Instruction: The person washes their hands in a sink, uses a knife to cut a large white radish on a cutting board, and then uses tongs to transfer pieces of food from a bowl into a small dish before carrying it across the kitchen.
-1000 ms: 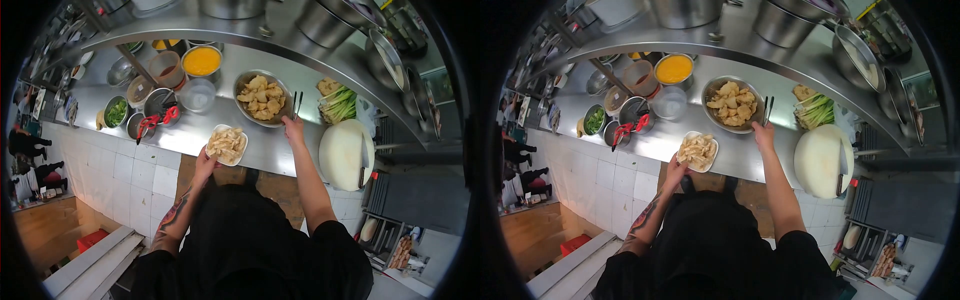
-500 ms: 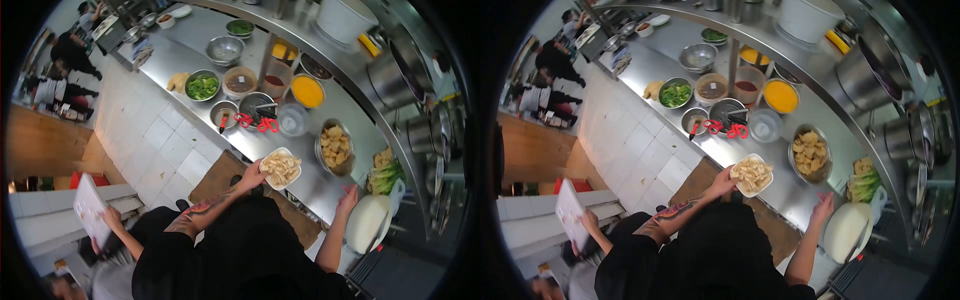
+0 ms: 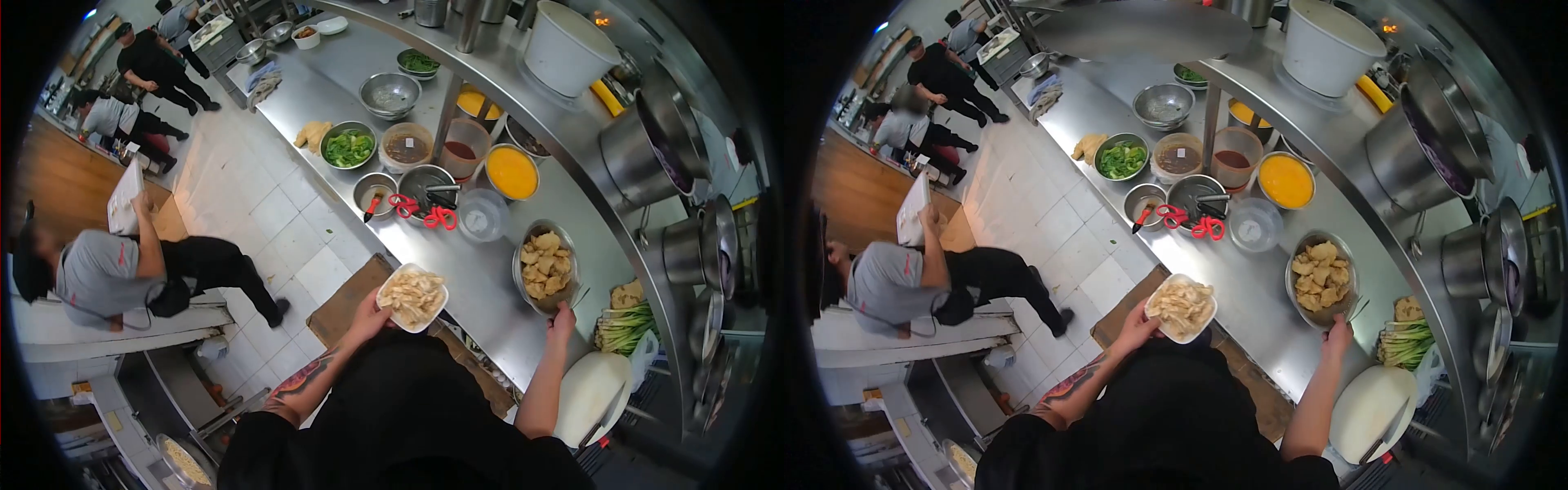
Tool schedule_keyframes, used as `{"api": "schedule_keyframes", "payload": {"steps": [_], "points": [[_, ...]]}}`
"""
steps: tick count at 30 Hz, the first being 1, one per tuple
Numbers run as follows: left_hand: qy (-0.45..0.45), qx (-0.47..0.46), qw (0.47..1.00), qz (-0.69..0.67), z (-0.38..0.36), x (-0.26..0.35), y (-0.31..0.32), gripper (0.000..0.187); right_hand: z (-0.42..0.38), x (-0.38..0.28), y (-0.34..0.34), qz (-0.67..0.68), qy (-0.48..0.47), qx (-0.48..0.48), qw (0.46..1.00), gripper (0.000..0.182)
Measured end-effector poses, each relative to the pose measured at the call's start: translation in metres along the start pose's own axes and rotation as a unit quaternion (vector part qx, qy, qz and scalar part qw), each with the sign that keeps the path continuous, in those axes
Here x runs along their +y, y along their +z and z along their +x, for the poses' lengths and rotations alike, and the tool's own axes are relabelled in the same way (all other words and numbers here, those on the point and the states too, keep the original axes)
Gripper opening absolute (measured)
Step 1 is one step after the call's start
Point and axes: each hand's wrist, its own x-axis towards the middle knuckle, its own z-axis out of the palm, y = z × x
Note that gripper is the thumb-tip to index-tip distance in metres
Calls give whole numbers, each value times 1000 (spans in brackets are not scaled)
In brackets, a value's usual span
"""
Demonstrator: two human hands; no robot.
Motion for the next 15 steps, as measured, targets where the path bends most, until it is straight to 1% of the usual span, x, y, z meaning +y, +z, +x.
{"api": "schedule_keyframes", "payload": {"steps": [1, 2, 4, 5, 7, 8, 9, 10, 12, 14, 15], "points": [[-12, 11, 1000, 22, -4, 1, -1, 62, 3, -1, -3, -3, -25, -24, 999, 15], [-12, 11, 1000, 23, -7, 2, -3, 62, 3, -1, -4, -2, -23, -24, 999, 15], [10, 43, 999, 22, -13, 1, -6, 62, 1, -1, -3, -6, -46, -7, 999, 27], [4, 51, 998, 27, -15, 0, -8, 61, -2, -2, -2, -4, -45, -6, 999, 27], [11, 53, 998, 24, -19, 2, -11, 60, -8, -3, -3, -34, -65, -6, 997, 35], [22, 54, 998, 15, -20, -2, -12, 60, -5, -3, -5, -37, -80, -22, 996, 37], [10, 62, 998, 7, -23, -3, -15, 59, -2, -2, -6, -42, -85, -34, 995, 39], [4, 47, 999, 12, -24, -5, -18, 59, 0, -2, -4, -46, -82, -35, 995, 33], [-5, 57, 998, -1, -25, -6, -27, 64, -1, -5, -4, -28, -88, 1, 996, 32], [-4, 42, 999, 0, -25, -4, -36, 64, -3, -5, 3, 0, -103, 37, 994, 39], [3, 40, 999, -11, -25, -7, -43, 63, 8, 2, 1, -17, -153, 100, 983, 43]]}}
